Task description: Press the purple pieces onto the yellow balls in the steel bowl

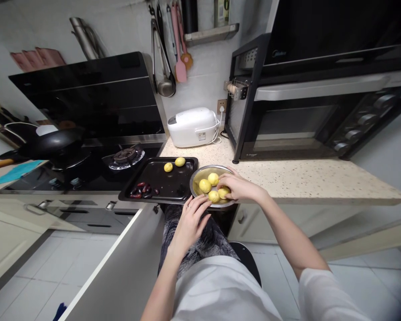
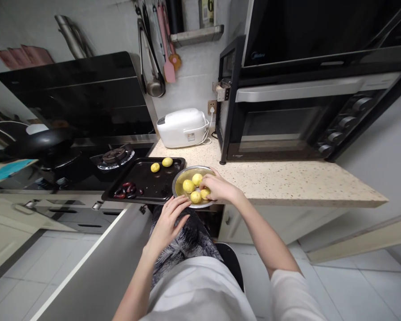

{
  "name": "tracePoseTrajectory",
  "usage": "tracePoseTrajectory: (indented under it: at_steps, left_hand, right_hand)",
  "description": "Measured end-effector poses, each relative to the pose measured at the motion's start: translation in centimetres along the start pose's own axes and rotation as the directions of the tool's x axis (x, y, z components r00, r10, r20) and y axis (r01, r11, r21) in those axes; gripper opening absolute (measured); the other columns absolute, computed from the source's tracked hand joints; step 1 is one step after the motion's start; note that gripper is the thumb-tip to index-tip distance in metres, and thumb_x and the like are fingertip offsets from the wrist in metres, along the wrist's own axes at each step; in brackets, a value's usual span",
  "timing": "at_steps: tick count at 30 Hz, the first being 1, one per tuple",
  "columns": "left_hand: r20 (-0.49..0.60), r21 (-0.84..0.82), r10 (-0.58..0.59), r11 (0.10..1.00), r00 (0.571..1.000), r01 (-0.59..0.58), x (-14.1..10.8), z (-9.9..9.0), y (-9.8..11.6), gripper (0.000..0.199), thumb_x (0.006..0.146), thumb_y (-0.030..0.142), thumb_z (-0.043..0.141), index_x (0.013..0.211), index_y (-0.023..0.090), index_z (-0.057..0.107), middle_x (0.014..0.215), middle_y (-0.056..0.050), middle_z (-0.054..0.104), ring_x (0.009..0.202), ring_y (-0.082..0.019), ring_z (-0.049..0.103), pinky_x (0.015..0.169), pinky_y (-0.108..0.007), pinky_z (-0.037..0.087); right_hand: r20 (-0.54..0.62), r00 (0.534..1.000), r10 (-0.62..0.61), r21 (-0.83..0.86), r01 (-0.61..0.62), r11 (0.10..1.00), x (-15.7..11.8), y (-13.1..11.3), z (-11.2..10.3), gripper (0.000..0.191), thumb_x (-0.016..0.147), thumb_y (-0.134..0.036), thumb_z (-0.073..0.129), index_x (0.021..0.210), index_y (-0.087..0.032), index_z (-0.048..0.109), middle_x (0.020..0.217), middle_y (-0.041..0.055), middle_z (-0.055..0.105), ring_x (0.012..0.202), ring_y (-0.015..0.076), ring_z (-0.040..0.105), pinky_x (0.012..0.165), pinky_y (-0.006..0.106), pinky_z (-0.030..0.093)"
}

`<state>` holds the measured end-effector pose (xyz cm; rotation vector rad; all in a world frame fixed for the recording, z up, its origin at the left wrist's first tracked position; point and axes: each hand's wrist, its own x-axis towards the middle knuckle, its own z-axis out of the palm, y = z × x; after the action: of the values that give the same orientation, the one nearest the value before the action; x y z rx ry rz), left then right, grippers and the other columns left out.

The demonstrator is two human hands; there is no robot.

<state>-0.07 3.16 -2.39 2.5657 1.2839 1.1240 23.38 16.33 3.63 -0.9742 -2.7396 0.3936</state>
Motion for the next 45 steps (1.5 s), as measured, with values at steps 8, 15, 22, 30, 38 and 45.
tracePoseTrajectory:
  at_steps: [8, 15, 22, 30, 38, 45]
  left_hand:
    - [0.026, -0.160, -0.069, 0.985, 0.997, 0.072, 0.5, -2.2, -1.1, 0.042, 0.104, 0.029, 0.057, 0.146, 0.031, 0.052, 0.150, -0.009, 0.058, 0.144, -0.025, 0.051, 0.124, -0.052, 0.039]
    - [0.003, 0.002, -0.219, 0.976, 0.976, 0.219, 3.6, -5.8, -9.6, 0.041, 0.103, 0.031, 0.056, 0.143, 0.025, 0.054, 0.151, -0.013, 0.052, 0.143, -0.029, 0.050, 0.122, -0.051, 0.040]
    - [0.115, 0.250, -0.366, 0.911, 0.924, 0.329, 9.8, -5.8, -17.5, 0.051, 0.093, 0.022, 0.065, 0.141, 0.019, 0.049, 0.150, -0.016, 0.048, 0.140, -0.031, 0.053, 0.119, -0.048, 0.043]
    - [0.144, 0.340, -0.415, 0.873, 0.899, 0.349, 14.6, -3.2, -18.7, 0.037, 0.087, 0.015, 0.070, 0.120, 0.018, 0.055, 0.128, -0.015, 0.061, 0.118, -0.034, 0.065, 0.104, -0.050, 0.050]
    - [0.105, 0.280, -0.379, 0.898, 0.919, 0.339, 15.1, -3.1, -18.2, 0.028, 0.087, 0.013, 0.067, 0.111, 0.020, 0.054, 0.123, -0.012, 0.060, 0.106, -0.027, 0.066, 0.098, -0.042, 0.054]
    - [0.061, -0.057, -0.147, 0.987, 0.987, 0.151, 14.4, -4.1, -13.1, 0.032, 0.093, 0.032, 0.068, 0.121, 0.020, 0.058, 0.128, -0.012, 0.060, 0.117, -0.025, 0.063, 0.096, -0.039, 0.058]
  right_hand:
    - [-0.235, 0.972, 0.019, 0.055, -0.006, 0.998, -2.4, -0.7, 0.8, 0.024, 0.092, -0.022, 0.059, 0.112, -0.023, 0.072, 0.125, 0.0089, 0.075, 0.126, 0.0292, 0.065, 0.125, 0.059, 0.027]
    - [-0.523, 0.848, 0.085, 0.089, -0.045, 0.995, -5.7, -2.7, 3.9, 0.023, 0.103, -0.031, 0.051, 0.104, -0.025, 0.072, 0.116, 0.0072, 0.077, 0.116, 0.0265, 0.068, 0.115, 0.055, 0.042]
    - [-0.655, 0.745, 0.127, 0.091, -0.089, 0.992, -6.7, -4.5, 6.8, 0.025, 0.105, -0.036, 0.050, 0.108, -0.025, 0.072, 0.118, 0.0076, 0.077, 0.121, 0.0275, 0.067, 0.117, 0.058, 0.039]
    - [-0.597, 0.788, 0.154, 0.052, -0.153, 0.987, -7.1, -4.7, 7.2, 0.030, 0.107, -0.037, 0.046, 0.122, -0.024, 0.069, 0.128, 0.0086, 0.073, 0.131, 0.0270, 0.061, 0.122, 0.061, 0.034]
    - [-0.589, 0.791, 0.167, 0.062, -0.162, 0.985, -6.7, -4.9, 7.4, 0.031, 0.106, -0.038, 0.048, 0.126, -0.024, 0.068, 0.134, 0.0105, 0.070, 0.133, 0.0280, 0.060, 0.122, 0.063, 0.035]
    - [-0.580, 0.796, 0.176, 0.068, -0.168, 0.983, -6.3, -4.8, 7.9, 0.034, 0.105, -0.038, 0.049, 0.132, -0.025, 0.066, 0.141, 0.0110, 0.067, 0.138, 0.0297, 0.056, 0.124, 0.065, 0.031]
